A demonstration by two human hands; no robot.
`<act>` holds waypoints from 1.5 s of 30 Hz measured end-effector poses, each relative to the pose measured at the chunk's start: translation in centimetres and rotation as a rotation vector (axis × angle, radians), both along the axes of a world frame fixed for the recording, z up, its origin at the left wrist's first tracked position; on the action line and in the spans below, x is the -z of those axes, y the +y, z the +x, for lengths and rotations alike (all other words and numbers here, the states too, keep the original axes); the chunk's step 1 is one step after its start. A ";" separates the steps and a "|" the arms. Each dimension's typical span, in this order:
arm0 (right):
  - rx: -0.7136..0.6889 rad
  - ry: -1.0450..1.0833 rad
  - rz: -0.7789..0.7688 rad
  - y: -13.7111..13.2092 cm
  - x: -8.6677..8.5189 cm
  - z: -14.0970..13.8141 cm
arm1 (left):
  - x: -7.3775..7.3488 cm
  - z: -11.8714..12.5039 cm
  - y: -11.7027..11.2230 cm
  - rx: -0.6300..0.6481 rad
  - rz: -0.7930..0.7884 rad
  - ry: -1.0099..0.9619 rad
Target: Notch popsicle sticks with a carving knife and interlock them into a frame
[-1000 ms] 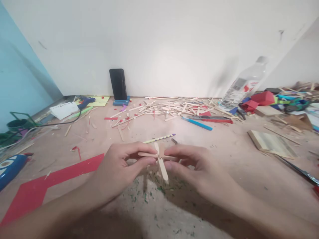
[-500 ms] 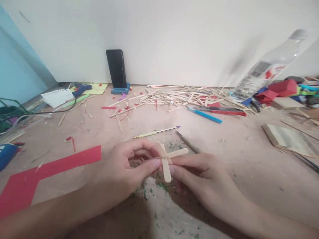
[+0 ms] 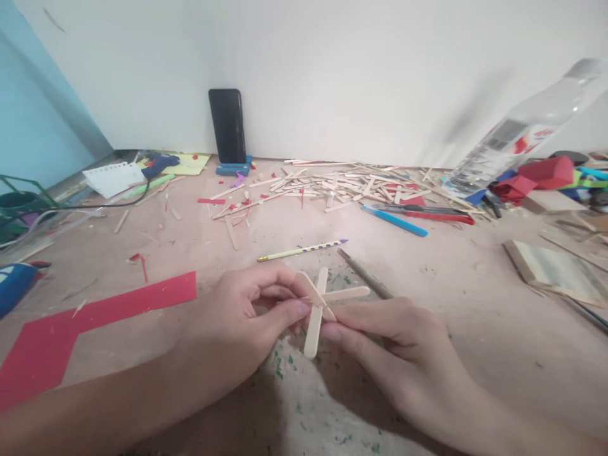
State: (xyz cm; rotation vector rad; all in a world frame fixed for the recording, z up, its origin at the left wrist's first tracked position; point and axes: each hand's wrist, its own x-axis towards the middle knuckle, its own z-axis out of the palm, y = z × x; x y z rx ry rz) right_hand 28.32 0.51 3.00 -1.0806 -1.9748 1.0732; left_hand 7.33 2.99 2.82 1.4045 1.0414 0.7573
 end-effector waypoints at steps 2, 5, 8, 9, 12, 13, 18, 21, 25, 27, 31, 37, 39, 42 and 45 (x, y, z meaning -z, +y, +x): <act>0.017 0.004 0.022 0.1 -0.1 -0.1 | 0.1 -0.2 0.1 0.028 0.050 0.052; 0.040 0.002 0.008 0.1 0.0 -0.2 | 0.1 -0.5 0.2 0.083 0.116 0.125; 0.054 0.025 -0.039 0.2 0.1 0.0 | 0.1 -0.6 0.2 0.093 0.159 0.125; 0.059 0.037 -0.051 0.2 0.1 0.0 | 0.2 -0.6 0.2 0.089 0.172 0.107; 0.073 0.058 -0.074 0.2 0.1 0.2 | 0.5 -0.6 0.0 0.076 0.206 0.060; 0.072 0.062 -0.077 0.2 0.2 0.2 | 0.6 -0.6 0.0 0.076 0.214 0.058; 0.041 0.062 -0.043 0.0 0.1 0.2 | 0.2 -0.9 0.0 0.110 0.249 0.080; 0.013 -0.018 0.068 -0.2 -0.1 0.2 | -0.1 -0.8 0.1 0.127 0.403 0.172; -0.003 -0.118 0.195 0.2 -0.1 0.7 | 0.5 -0.9 0.4 0.056 0.708 0.182; 0.045 -0.128 0.295 0.5 0.1 1.1 | 0.9 -1.0 0.7 0.034 0.882 0.180; 0.131 -0.065 0.462 0.9 0.4 1.6 | 1.3 -1.2 1.2 0.029 1.076 0.234; 0.037 -0.143 0.501 0.4 -0.3 1.3 | 0.9 -1.1 0.4 0.047 1.028 0.183; 0.058 -0.160 0.472 0.3 -0.3 1.3 | 0.6 -1.2 0.1 0.128 0.887 0.139; 0.107 -0.127 0.445 0.2 0.2 1.5 | 0.2 -1.5 -0.2 0.197 0.613 0.132; 0.126 -0.097 0.458 0.2 0.7 1.5 | 0.1 -1.4 -0.2 0.146 0.506 0.175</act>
